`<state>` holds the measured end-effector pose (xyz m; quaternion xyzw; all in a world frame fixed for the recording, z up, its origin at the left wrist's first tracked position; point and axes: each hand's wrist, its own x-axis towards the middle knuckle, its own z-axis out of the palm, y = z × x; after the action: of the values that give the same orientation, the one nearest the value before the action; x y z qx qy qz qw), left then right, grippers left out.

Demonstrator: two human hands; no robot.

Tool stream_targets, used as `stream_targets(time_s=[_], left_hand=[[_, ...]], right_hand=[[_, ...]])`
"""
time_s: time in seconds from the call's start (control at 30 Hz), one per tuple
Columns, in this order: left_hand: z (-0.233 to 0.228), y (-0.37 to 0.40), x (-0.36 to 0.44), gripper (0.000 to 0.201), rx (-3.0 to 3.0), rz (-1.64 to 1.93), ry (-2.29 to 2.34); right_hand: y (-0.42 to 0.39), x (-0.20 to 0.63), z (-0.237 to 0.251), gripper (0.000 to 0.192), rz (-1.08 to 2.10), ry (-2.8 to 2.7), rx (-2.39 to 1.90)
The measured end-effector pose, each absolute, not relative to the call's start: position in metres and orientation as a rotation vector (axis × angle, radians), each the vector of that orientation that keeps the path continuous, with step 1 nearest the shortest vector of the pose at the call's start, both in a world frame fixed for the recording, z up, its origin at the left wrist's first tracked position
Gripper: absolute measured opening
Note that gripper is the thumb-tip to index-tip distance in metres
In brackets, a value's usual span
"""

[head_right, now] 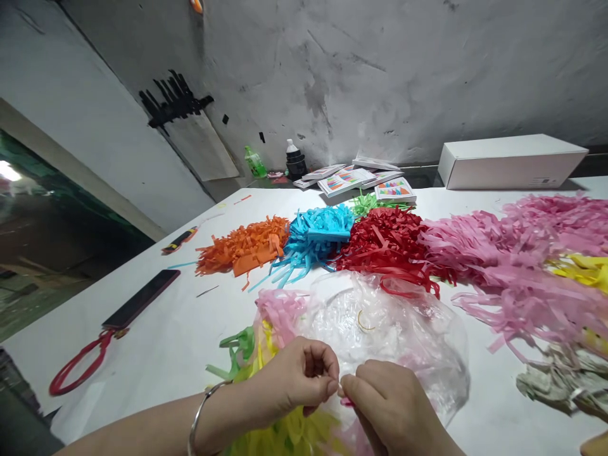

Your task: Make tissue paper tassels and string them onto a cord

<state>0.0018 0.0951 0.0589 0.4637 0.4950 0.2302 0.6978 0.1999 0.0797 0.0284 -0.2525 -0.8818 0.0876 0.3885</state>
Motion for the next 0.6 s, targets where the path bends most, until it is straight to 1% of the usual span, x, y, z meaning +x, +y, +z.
stream_targets(time_s=[0.23, 0.5, 0.6], left_hand=[[0.056, 0.092, 0.006, 0.009, 1.029, 0.579, 1.105], [0.065, 0.09, 0.007, 0.028, 0.889, 0.629, 0.976], [0.063, 0.09, 0.006, 0.031, 0.913, 0.605, 0.961]], right_hand=[[0.081, 0.205, 0.026, 0.016, 0.343, -2.294, -0.671], [0.079, 0.2, 0.03, 0.017, 0.22, -2.269, -0.665], [0.077, 0.2, 0.03, 0.019, 0.174, -2.271, -0.674]])
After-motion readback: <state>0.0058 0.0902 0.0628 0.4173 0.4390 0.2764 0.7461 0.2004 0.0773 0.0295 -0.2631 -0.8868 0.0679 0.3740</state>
